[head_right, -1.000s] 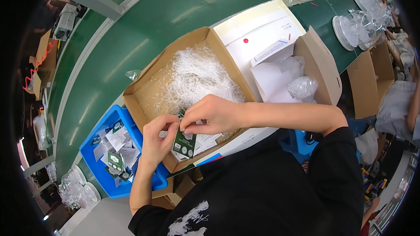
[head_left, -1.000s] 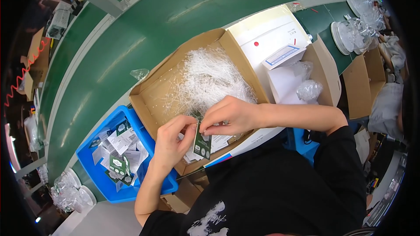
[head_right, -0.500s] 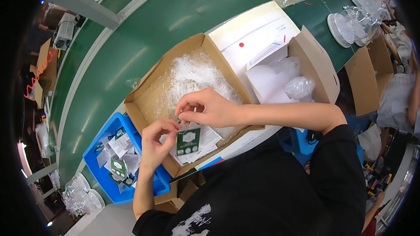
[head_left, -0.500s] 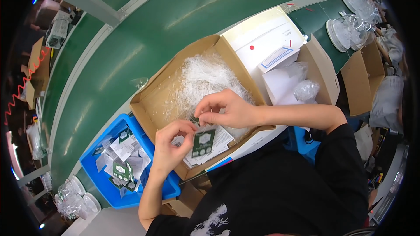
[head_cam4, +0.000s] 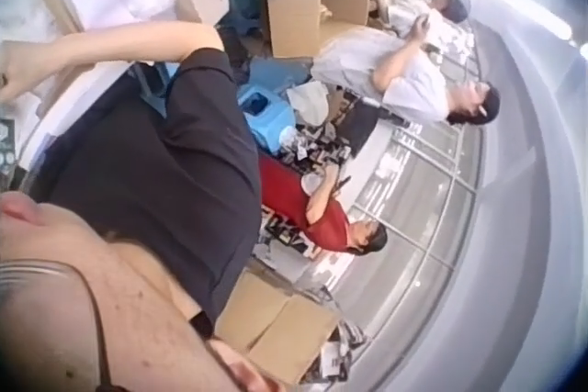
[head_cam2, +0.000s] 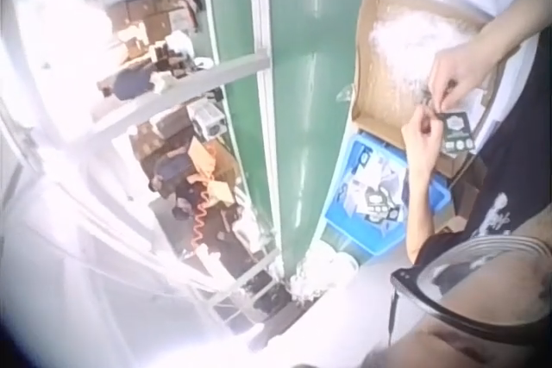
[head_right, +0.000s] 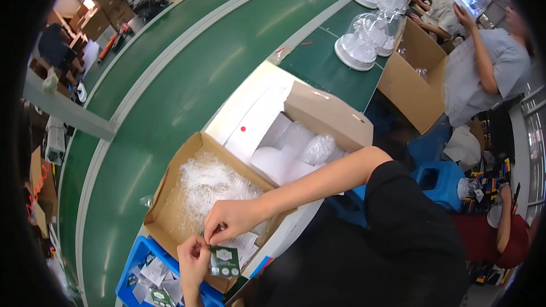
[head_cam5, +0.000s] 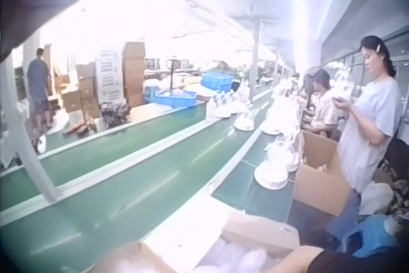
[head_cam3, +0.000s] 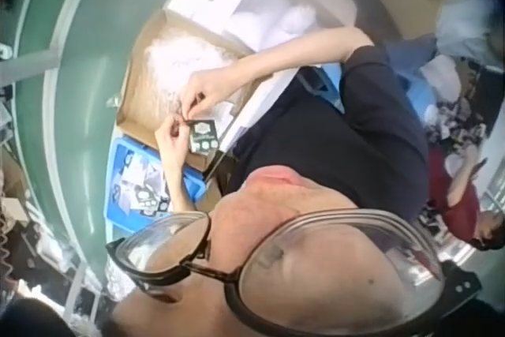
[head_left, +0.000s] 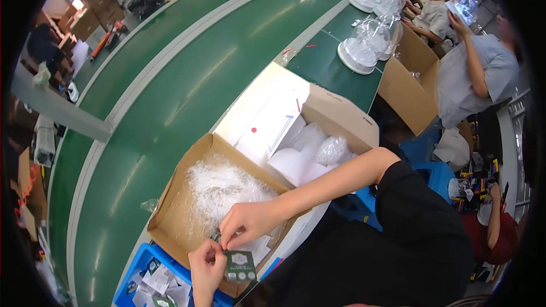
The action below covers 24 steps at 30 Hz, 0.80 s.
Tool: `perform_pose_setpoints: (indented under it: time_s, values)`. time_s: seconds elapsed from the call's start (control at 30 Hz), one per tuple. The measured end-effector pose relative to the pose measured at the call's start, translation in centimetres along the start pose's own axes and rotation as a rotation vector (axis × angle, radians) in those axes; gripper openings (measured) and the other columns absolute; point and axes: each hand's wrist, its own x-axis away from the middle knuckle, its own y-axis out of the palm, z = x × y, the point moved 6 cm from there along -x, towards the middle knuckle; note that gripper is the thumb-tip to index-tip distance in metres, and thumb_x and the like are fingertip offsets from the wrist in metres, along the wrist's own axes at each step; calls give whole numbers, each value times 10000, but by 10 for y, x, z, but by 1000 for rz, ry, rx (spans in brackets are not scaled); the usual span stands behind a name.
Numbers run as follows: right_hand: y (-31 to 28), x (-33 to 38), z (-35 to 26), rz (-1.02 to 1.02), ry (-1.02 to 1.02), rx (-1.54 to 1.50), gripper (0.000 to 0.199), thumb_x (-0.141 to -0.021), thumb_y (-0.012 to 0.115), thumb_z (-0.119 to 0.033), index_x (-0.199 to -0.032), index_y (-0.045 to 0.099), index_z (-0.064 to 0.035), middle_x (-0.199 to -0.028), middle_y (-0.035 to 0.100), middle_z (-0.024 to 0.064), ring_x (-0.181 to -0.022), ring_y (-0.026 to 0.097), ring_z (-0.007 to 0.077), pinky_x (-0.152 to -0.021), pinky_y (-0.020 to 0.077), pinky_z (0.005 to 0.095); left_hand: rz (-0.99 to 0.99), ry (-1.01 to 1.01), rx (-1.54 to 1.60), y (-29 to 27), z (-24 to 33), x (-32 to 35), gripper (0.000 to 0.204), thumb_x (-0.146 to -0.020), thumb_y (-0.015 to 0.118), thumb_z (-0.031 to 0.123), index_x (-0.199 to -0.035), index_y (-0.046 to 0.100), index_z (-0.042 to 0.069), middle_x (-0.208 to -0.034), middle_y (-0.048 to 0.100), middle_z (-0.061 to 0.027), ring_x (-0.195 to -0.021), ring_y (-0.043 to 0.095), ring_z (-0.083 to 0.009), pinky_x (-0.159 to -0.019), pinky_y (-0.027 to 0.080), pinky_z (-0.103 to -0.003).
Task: Packaging electrical components and instruction manuals into boxes at a factory assembly line.
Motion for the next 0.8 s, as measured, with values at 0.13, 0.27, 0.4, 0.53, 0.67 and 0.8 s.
perform_pose_setpoints:
  time_s: [0.13,0.27,0.4,0.53,0.67,0.8]
  values:
    - [0,-3,1,22,10,-24,111,-895,641,-60,-974,713,-30,-816,655,91,-688,606,204,-594,465,301,1,50,43,0,-18,-1,144,-889,530,-28,-749,562,-40,-669,633,-55,-572,587,-83,-523,458,-212]
    - [1,-4,3,38,-14,-15,124,-900,624,-46,-990,706,-26,-828,661,94,-691,609,205,-608,470,298,4,29,43,5,-15,-1,139,-913,560,-6,-790,610,-49,-709,663,-74,-610,643,-114,-564,506,-229]
    - [-4,-4,-2,64,-6,-5,133,-907,612,-46,-1002,702,-22,-836,665,99,-701,621,202,-622,477,302,142,202,-73,-1,-1,-2,93,-921,600,9,-882,645,-62,-738,680,-89,-644,669,-130,-593,530,-235]
    - [-4,-3,4,68,48,-42,152,-906,626,-66,-1038,689,-23,-867,701,92,-720,646,164,-632,495,281,172,117,121,-6,-19,-1,73,-916,616,-2,-948,633,-65,-790,684,-71,-675,643,-104,-623,513,-221]
    - [-5,-1,4,48,206,-112,159,-901,643,-85,-1049,668,-30,-868,719,73,-713,652,133,-635,506,265,219,116,252,-14,-19,-3,73,-923,610,3,-973,627,-47,-856,683,-61,-735,616,-83,-674,486,-205]
    - [-2,-1,8,45,190,-133,128,-899,649,-96,-1012,648,-35,-841,716,51,-707,648,116,-626,506,264,167,124,325,-18,-9,-4,66,-943,581,22,-969,612,-30,-887,677,-64,-777,601,-80,-699,458,-194]
